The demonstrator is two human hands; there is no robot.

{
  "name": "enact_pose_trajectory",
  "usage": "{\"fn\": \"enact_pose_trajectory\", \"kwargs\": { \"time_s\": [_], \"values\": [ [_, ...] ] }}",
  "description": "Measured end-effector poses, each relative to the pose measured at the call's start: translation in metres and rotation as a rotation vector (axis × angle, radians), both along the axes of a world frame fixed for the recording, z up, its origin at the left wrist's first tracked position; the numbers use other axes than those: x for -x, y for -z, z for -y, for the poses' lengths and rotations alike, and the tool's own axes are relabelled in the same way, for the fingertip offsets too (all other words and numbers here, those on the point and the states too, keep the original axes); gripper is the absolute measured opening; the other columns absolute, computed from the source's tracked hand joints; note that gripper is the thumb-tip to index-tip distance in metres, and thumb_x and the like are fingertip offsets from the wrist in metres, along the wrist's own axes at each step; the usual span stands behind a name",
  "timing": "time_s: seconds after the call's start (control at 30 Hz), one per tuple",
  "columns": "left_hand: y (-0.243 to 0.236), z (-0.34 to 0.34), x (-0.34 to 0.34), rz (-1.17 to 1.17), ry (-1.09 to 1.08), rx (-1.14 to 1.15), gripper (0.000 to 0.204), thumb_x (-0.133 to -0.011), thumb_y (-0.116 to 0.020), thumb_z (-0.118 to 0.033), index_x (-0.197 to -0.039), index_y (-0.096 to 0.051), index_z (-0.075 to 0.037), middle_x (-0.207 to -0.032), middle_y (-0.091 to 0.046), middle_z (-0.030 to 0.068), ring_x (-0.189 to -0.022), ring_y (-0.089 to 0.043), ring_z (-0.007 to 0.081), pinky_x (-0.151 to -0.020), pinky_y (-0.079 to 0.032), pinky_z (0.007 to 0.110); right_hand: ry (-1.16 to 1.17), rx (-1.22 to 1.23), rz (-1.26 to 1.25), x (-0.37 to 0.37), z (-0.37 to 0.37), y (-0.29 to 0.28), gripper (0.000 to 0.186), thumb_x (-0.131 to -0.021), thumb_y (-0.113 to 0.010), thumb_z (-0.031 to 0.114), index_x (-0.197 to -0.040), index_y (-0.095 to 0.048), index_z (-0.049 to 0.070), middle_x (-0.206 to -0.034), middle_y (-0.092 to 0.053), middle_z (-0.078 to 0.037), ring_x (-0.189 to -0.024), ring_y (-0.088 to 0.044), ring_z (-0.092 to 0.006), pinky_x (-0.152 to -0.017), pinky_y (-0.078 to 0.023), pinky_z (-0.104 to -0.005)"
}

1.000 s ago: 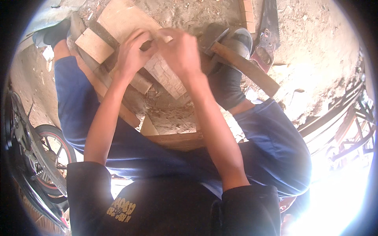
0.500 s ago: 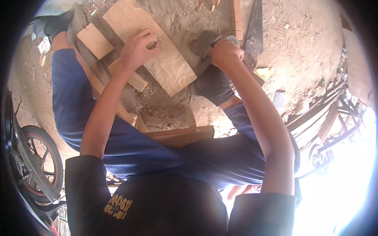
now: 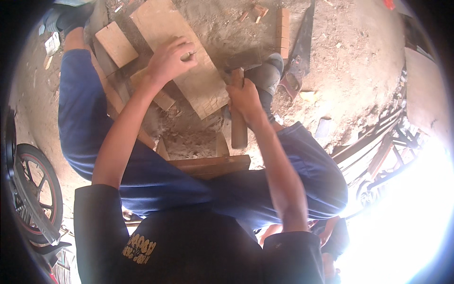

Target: The person sits on the ground and uses a small axe to split and shape small wooden blocks. They repeatedly strike the wood, rotate the pieces, and inspect the cuts while working on a larger plank.

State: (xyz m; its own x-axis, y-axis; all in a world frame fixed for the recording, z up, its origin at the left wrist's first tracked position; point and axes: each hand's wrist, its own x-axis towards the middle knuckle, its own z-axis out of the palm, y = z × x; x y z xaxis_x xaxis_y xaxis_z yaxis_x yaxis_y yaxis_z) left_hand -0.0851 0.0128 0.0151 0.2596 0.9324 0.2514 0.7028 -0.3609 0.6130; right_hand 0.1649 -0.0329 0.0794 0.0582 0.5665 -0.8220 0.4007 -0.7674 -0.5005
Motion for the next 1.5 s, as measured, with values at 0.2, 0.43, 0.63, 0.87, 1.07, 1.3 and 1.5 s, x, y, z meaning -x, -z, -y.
{"fn": "enact_pose_trajectory", "kwargs": {
  "time_s": [0.2, 0.43, 0.63, 0.87, 1.07, 1.3, 1.5],
  "values": [
    [-0.006, 0.005, 0.007, -0.035, -0.003, 0.111, 0.012, -0.075, -0.074, -0.020, -0.082, -0.068, -0.011, -0.087, -0.065, 0.0040, -0.085, -0.065, 0.0257, -0.075, -0.056, 0.040, 0.011, -0.345, 0.168, 0.059, 0.043, -0.038, 0.045, -0.092, -0.068, 0.018, -0.122, -0.051, -0.010, -0.092, -0.070, -0.030, -0.084, -0.073, -0.0416, -0.076, -0.055, -0.0462],
    [0.002, 0.001, 0.006, -0.027, 0.013, 0.029, 0.015, -0.075, -0.075, -0.022, -0.083, -0.069, -0.010, -0.087, -0.065, 0.0051, -0.085, -0.065, 0.0272, -0.076, -0.056, 0.041, -0.140, -0.441, 0.184, 0.081, 0.026, -0.053, 0.041, -0.090, -0.062, 0.011, -0.123, -0.050, -0.010, -0.092, -0.067, -0.036, -0.091, -0.068, -0.0509, -0.078, -0.053, -0.0491],
    [-0.001, 0.002, 0.008, -0.073, 0.035, 0.084, 0.016, -0.075, -0.076, -0.022, -0.084, -0.070, -0.010, -0.087, -0.065, 0.0056, -0.085, -0.065, 0.0273, -0.078, -0.056, 0.041, -0.188, -0.482, 0.189, 0.076, 0.030, -0.041, 0.040, -0.090, -0.062, 0.010, -0.122, -0.050, -0.009, -0.093, -0.068, -0.035, -0.091, -0.069, -0.0496, -0.079, -0.053, -0.0480],
    [-0.001, 0.001, 0.005, -0.068, 0.022, 0.042, 0.015, -0.076, -0.075, -0.021, -0.084, -0.070, -0.010, -0.086, -0.066, 0.0053, -0.085, -0.065, 0.0266, -0.077, -0.056, 0.039, -0.164, -0.422, 0.195, 0.077, 0.027, -0.048, 0.038, -0.091, -0.062, 0.009, -0.122, -0.049, -0.008, -0.092, -0.069, -0.033, -0.090, -0.070, -0.0484, -0.077, -0.053, -0.0489],
    [-0.001, 0.003, 0.006, -0.039, 0.013, 0.059, 0.015, -0.075, -0.074, -0.021, -0.084, -0.069, -0.009, -0.087, -0.066, 0.0047, -0.087, -0.066, 0.0273, -0.079, -0.056, 0.041, -0.116, -0.415, 0.184, 0.073, 0.029, -0.043, 0.038, -0.088, -0.069, 0.016, -0.116, -0.054, -0.005, -0.086, -0.068, -0.031, -0.087, -0.072, -0.0439, -0.072, -0.054, -0.0432],
    [-0.004, -0.002, 0.005, -0.070, 0.009, 0.138, 0.016, -0.076, -0.074, -0.021, -0.086, -0.069, -0.010, -0.089, -0.067, 0.0049, -0.089, -0.067, 0.0275, -0.080, -0.057, 0.041, -0.118, -0.366, 0.133, 0.066, 0.025, -0.044, 0.037, -0.090, -0.063, 0.013, -0.118, -0.051, -0.009, -0.092, -0.068, -0.034, -0.093, -0.070, -0.0473, -0.079, -0.054, -0.0477],
    [-0.011, -0.001, 0.003, -0.091, -0.017, 0.190, 0.019, -0.076, -0.076, -0.024, -0.088, -0.071, -0.010, -0.095, -0.066, 0.0055, -0.091, -0.067, 0.0279, -0.081, -0.057, 0.040, -0.072, -0.363, 0.101, 0.064, 0.021, -0.042, 0.037, -0.090, -0.065, 0.015, -0.115, -0.052, -0.009, -0.087, -0.068, -0.030, -0.085, -0.070, -0.0389, -0.073, -0.054, -0.0443]
  ]
}}
